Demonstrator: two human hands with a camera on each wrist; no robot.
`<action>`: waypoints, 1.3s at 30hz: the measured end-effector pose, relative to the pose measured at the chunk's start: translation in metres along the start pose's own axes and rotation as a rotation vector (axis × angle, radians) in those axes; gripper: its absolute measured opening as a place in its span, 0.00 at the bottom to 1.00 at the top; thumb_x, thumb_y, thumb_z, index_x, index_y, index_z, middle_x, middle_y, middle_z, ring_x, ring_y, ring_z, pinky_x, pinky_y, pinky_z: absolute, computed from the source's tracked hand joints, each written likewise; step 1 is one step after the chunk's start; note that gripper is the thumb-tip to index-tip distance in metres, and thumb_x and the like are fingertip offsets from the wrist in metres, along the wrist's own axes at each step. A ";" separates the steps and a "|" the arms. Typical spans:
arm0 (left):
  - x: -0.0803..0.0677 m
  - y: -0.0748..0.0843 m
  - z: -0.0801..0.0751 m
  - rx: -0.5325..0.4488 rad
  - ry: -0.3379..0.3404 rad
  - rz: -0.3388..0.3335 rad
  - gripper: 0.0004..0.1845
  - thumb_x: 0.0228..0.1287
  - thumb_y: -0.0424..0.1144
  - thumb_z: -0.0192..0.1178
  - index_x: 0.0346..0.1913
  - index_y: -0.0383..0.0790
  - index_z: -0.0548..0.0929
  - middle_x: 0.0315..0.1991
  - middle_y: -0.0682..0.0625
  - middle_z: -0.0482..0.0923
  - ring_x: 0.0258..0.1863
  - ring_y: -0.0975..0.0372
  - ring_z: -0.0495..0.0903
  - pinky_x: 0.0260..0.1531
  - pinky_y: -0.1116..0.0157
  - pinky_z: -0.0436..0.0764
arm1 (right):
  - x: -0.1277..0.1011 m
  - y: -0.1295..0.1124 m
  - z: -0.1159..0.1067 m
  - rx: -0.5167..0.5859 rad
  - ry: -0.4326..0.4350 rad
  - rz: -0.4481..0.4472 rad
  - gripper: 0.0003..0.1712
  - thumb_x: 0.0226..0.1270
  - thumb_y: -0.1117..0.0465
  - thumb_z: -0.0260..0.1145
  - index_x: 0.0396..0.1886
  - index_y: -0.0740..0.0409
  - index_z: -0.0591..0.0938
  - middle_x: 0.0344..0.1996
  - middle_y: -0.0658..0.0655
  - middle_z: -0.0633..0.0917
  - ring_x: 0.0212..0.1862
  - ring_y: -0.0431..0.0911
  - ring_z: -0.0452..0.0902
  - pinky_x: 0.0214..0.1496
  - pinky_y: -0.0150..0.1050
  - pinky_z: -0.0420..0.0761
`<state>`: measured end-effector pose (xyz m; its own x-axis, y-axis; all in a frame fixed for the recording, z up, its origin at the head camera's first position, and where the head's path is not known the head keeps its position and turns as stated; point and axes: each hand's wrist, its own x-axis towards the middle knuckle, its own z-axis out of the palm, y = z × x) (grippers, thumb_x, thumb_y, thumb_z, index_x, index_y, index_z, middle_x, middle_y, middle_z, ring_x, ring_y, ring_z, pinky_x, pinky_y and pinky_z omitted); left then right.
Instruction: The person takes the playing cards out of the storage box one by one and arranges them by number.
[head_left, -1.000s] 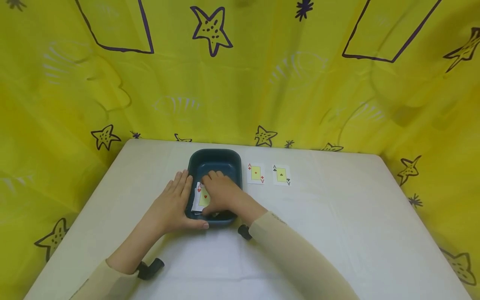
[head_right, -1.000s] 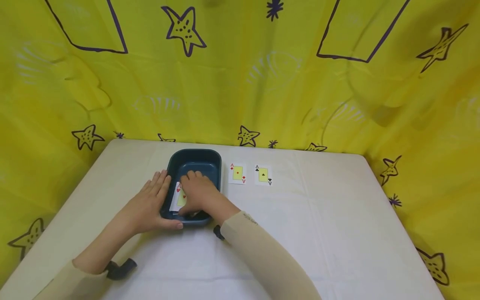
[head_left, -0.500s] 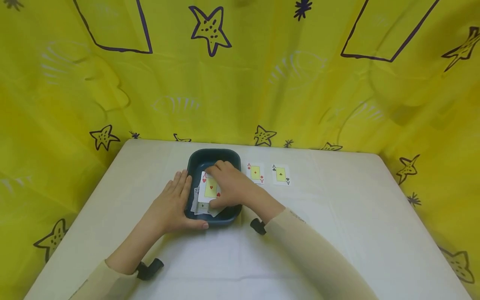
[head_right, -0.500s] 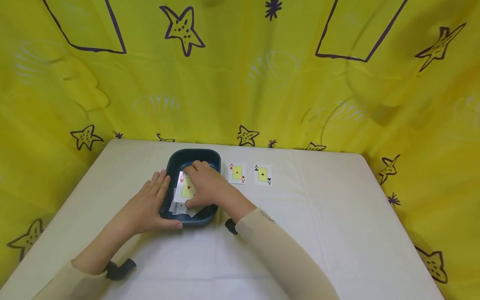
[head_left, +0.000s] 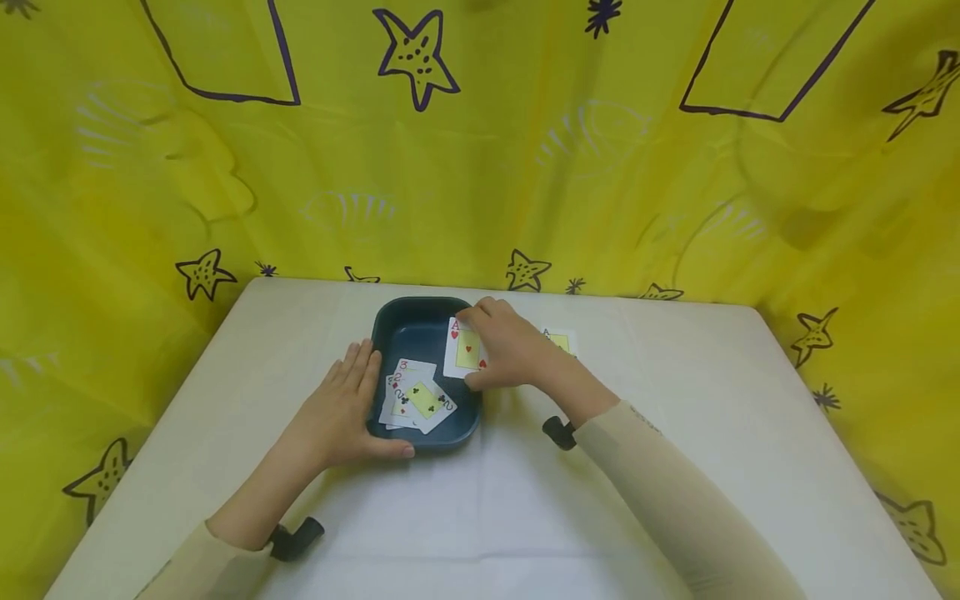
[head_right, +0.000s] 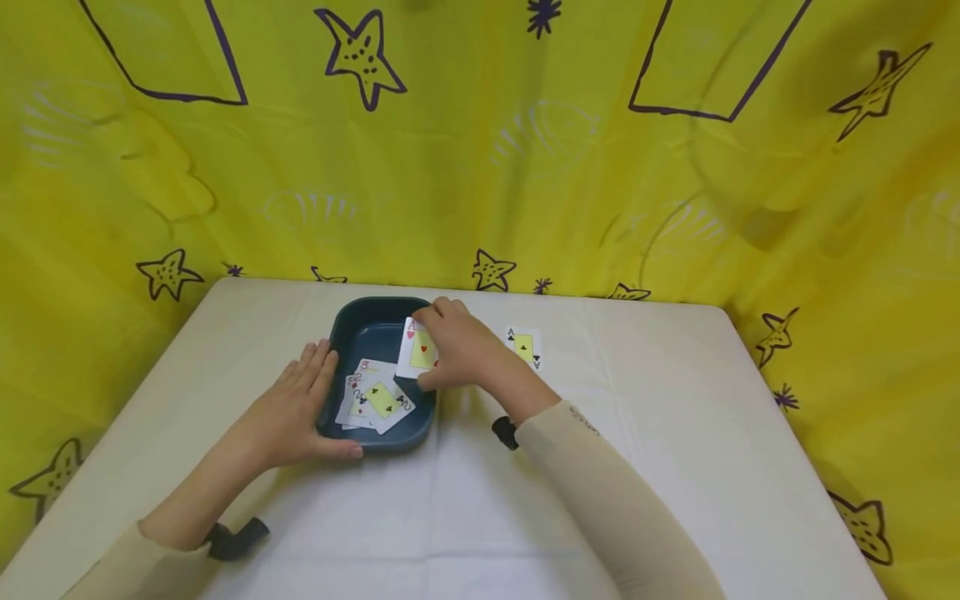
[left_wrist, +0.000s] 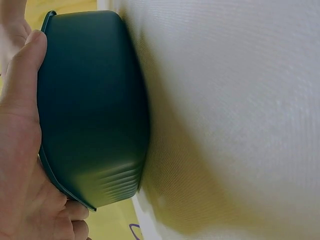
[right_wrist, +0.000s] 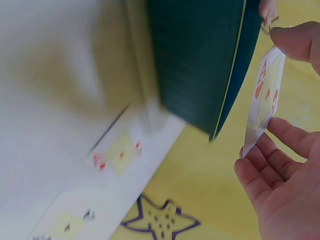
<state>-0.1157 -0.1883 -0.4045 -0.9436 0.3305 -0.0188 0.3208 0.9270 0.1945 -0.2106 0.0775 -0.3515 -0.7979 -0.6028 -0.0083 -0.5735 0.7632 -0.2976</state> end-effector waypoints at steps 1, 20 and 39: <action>0.000 0.000 0.000 0.003 -0.001 -0.001 0.79 0.33 0.87 0.58 0.78 0.28 0.50 0.80 0.34 0.42 0.79 0.42 0.41 0.75 0.44 0.51 | -0.001 0.004 -0.002 -0.002 0.002 0.009 0.50 0.46 0.46 0.77 0.69 0.55 0.71 0.59 0.55 0.73 0.55 0.47 0.66 0.52 0.37 0.79; 0.001 0.000 0.000 -0.001 0.000 0.000 0.80 0.32 0.89 0.54 0.77 0.28 0.50 0.80 0.34 0.41 0.79 0.42 0.41 0.75 0.43 0.51 | -0.034 0.076 -0.004 -0.020 0.003 0.131 0.50 0.46 0.51 0.81 0.69 0.58 0.71 0.61 0.60 0.73 0.57 0.53 0.67 0.59 0.45 0.77; -0.001 0.002 0.000 0.004 -0.001 -0.005 0.80 0.32 0.91 0.51 0.77 0.28 0.50 0.80 0.34 0.41 0.79 0.42 0.41 0.75 0.44 0.51 | -0.068 0.149 0.004 0.007 -0.072 0.279 0.49 0.48 0.58 0.80 0.71 0.64 0.69 0.61 0.69 0.71 0.57 0.60 0.67 0.63 0.57 0.73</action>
<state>-0.1146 -0.1870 -0.4037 -0.9451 0.3261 -0.0211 0.3164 0.9293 0.1903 -0.2409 0.2317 -0.3990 -0.9092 -0.3850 -0.1588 -0.3322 0.9004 -0.2808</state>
